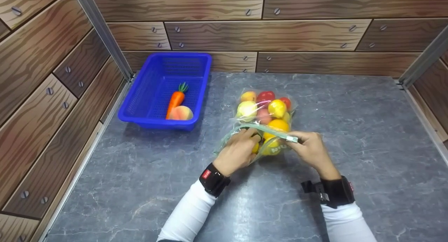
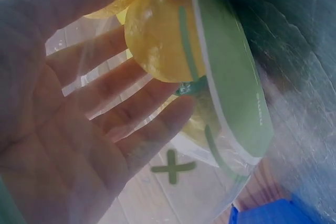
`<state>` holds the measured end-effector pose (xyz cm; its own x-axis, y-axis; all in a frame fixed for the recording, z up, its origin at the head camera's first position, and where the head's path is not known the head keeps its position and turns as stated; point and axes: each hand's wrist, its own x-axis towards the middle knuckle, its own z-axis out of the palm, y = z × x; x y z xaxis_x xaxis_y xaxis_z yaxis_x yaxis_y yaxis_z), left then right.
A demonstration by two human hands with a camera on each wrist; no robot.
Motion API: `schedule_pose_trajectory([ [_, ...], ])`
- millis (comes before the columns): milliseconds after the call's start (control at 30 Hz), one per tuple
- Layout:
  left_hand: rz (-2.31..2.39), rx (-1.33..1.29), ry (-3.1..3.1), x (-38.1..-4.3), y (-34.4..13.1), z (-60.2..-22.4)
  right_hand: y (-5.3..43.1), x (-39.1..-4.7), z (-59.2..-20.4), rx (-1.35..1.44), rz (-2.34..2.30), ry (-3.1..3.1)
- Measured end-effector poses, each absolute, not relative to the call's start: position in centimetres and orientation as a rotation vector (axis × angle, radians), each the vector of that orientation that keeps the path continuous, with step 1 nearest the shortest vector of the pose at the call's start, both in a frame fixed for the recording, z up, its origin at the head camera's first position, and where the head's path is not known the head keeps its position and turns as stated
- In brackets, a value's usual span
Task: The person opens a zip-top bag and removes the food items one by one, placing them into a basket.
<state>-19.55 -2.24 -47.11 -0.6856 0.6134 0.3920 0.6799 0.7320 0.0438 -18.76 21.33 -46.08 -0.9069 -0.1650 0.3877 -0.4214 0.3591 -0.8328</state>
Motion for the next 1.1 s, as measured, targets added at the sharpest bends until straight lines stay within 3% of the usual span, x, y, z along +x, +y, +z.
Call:
schedule_pose_trajectory([
  [500, -0.238, -0.919, -2.754, -18.6, -2.7, -45.9, 21.5, -18.8, -46.2, 0.507, 1.541, -2.416],
  [1100, -0.364, -1.033, -2.741, -17.4, -3.5, -42.7, 21.5, -18.7, -46.1, 0.491, 1.519, -2.411],
])
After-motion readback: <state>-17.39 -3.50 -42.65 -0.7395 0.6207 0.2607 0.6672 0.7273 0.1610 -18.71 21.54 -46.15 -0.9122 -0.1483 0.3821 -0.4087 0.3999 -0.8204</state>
